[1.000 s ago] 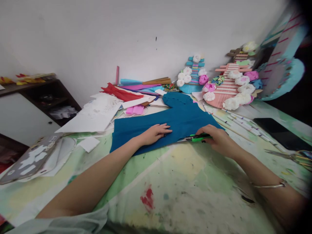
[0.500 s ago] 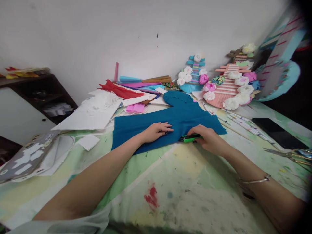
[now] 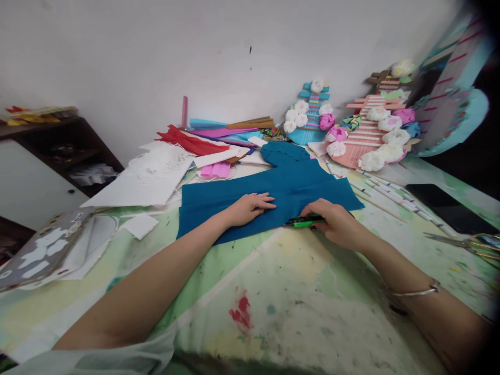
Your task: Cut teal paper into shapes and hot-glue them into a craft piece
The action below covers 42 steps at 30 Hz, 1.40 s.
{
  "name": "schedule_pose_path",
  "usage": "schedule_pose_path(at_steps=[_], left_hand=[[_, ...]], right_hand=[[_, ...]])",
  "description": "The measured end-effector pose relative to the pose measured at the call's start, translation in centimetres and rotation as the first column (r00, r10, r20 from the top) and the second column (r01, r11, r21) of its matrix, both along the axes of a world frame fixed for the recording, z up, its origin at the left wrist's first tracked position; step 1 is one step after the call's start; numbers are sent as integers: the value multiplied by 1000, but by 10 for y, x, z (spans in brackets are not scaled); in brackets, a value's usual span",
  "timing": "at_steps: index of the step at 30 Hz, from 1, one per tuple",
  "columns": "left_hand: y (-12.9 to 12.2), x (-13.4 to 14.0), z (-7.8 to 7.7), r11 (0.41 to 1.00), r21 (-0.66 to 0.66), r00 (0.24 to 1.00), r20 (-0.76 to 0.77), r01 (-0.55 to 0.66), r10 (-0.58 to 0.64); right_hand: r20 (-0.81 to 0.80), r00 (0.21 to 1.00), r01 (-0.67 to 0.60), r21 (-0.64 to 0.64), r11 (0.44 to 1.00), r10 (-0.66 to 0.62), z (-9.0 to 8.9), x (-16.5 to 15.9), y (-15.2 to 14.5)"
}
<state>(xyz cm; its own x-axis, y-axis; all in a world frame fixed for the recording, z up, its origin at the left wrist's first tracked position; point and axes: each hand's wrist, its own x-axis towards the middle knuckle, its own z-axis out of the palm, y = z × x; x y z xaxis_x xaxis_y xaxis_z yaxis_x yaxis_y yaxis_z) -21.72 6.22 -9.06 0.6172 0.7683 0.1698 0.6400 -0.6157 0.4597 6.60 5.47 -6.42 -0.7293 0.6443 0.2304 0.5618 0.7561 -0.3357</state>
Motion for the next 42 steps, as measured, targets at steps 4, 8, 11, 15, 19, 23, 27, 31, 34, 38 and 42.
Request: schedule_pose_path(at_steps=[4, 8, 11, 15, 19, 23, 27, 31, 34, 38, 42], left_hand=[[0, 0, 1, 1000, -3, 1000, -8, -4, 4], [-1, 0, 2, 1000, -2, 1000, 0, -2, 2], [-1, 0, 2, 1000, -5, 1000, 18, -2, 2], [0, 0, 0, 1000, 8, 1000, 28, -1, 1], [1, 0, -1, 1000, 8, 1000, 31, 0, 0], [0, 0, 0, 1000, 4, 999, 36, 5, -5], [-1, 1, 2, 1000, 3, 999, 36, 4, -4], [-2, 1, 3, 1000, -13, 999, 53, -3, 4], [-3, 2, 3, 1000, -17, 998, 59, -13, 14], [-3, 2, 5, 1000, -16, 999, 38, -13, 14], [-3, 2, 5, 1000, -14, 999, 27, -18, 18]], right_hand=[[25, 999, 24, 3, 1000, -24, 2, 4, -1], [26, 998, 60, -20, 998, -59, 5, 14, -1], [31, 996, 86, -39, 996, -85, 6, 17, 0], [35, 996, 85, -26, 996, -84, 4, 7, -1], [22, 999, 36, -26, 999, -36, 1, -6, -6], [3, 1000, 12, -20, 1000, -12, 2, -4, -7], [-5, 1000, 21, -31, 999, -21, 4, 8, -4], [-15, 999, 43, -19, 999, -43, 3, 9, -3], [-15, 999, 31, -2, 1000, -31, 1, -2, -5], [3, 1000, 3, -10, 1000, -3, 0, -16, -10], [0, 1000, -6, -10, 1000, 6, 2, -12, -11]])
